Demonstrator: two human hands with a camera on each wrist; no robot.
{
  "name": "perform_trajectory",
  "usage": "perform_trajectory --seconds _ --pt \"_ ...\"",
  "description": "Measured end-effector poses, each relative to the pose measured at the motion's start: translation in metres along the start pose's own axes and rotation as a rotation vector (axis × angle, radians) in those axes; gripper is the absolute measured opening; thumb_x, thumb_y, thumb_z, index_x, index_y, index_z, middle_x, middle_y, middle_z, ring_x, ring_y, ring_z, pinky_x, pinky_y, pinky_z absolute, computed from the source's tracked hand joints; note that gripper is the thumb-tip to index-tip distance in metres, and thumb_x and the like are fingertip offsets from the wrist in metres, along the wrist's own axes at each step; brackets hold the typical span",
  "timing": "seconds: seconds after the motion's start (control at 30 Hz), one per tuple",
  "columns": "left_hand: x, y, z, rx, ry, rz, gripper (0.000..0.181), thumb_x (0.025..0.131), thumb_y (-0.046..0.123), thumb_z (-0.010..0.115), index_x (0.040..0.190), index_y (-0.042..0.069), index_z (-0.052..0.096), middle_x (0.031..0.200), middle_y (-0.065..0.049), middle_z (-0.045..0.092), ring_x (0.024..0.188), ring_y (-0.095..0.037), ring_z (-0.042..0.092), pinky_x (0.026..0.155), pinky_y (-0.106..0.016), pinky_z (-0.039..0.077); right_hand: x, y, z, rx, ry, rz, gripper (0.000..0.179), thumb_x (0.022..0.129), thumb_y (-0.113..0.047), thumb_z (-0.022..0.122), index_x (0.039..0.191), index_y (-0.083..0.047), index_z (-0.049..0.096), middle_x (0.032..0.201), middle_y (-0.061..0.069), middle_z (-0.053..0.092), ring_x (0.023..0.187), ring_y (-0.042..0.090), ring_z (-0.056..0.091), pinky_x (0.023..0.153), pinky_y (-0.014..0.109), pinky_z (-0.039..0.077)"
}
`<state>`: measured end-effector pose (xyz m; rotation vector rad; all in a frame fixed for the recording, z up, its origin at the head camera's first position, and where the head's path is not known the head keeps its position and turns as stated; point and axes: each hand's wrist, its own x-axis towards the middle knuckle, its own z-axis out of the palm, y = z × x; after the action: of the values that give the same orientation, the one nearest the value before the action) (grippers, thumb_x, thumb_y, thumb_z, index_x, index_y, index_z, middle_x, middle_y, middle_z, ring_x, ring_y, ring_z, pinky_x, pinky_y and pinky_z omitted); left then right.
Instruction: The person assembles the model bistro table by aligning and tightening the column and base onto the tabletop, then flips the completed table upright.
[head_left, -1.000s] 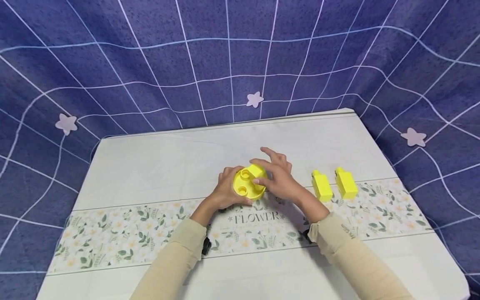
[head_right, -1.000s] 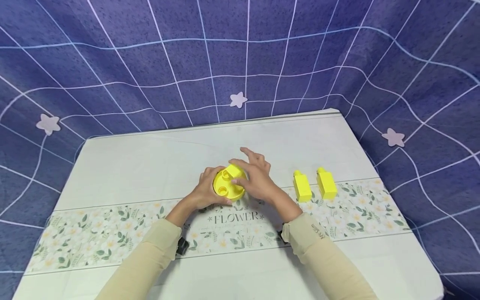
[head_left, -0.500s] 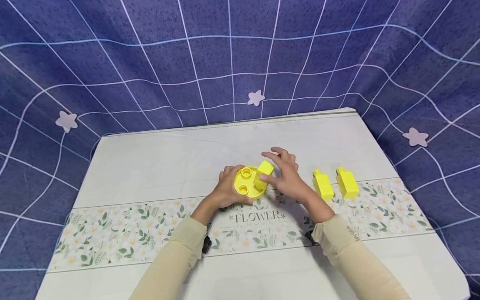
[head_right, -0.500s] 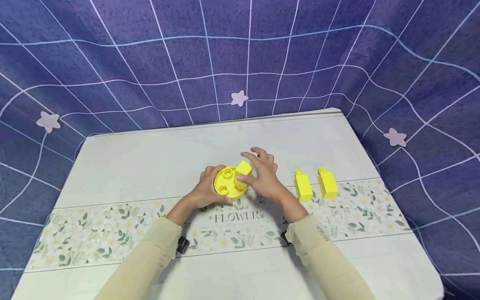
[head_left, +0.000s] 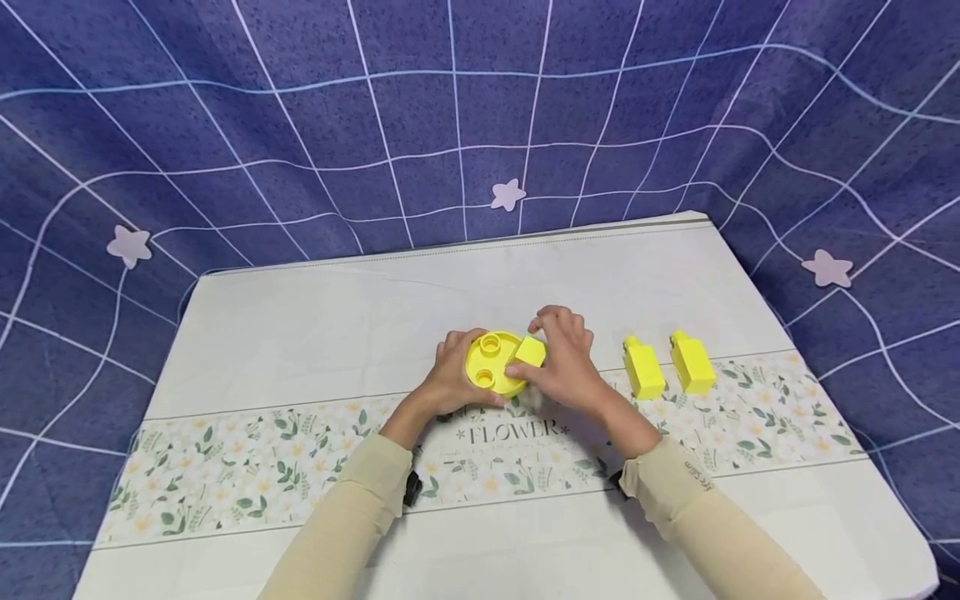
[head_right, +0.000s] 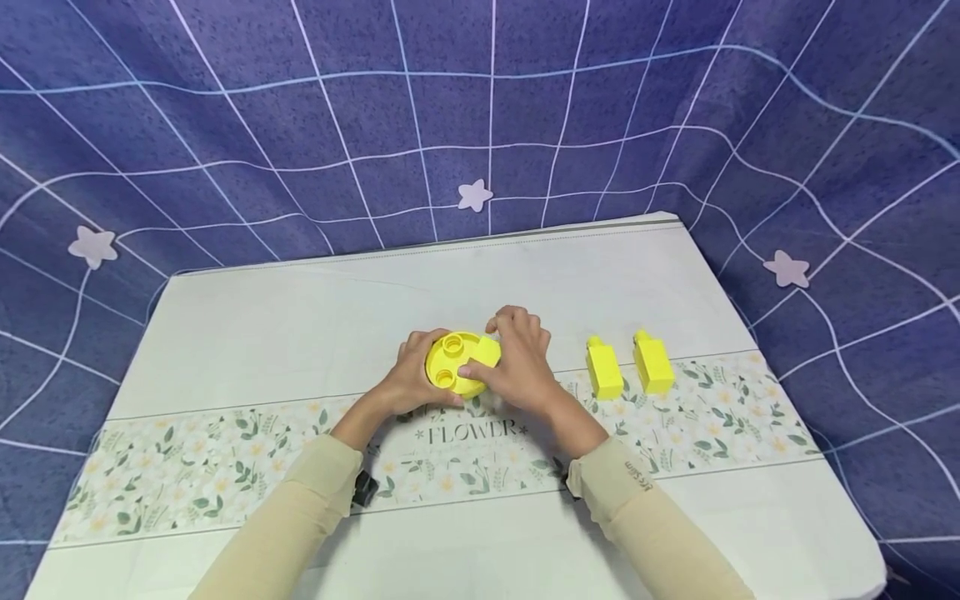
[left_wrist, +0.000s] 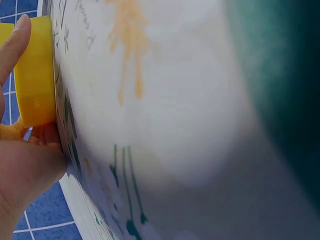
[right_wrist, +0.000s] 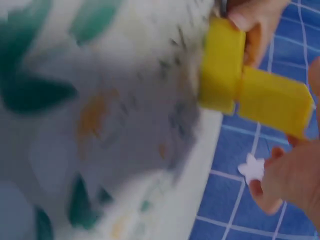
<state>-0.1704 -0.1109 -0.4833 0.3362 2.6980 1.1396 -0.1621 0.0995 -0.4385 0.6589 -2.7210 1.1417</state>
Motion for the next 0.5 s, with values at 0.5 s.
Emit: perform_trajectory --seconds 0.5 --pt "0.0 -0.001 0.0 -0.03 0.01 0.007 0.108 0.04 0.045 0.085 0.133 0.03 0.031 0.115 0.005 0.033 0.096 -0.013 0.027 0.08 -0.032 0.033 0.002 -0.002 -0.01 -0.028 -0.087 -0.027 0.052 0.059 -0.05 0.074 0.088 -0.015 0.049 0.109 -0.001 0.046 0.097 0.02 0.032 0.08 0.041 0.02"
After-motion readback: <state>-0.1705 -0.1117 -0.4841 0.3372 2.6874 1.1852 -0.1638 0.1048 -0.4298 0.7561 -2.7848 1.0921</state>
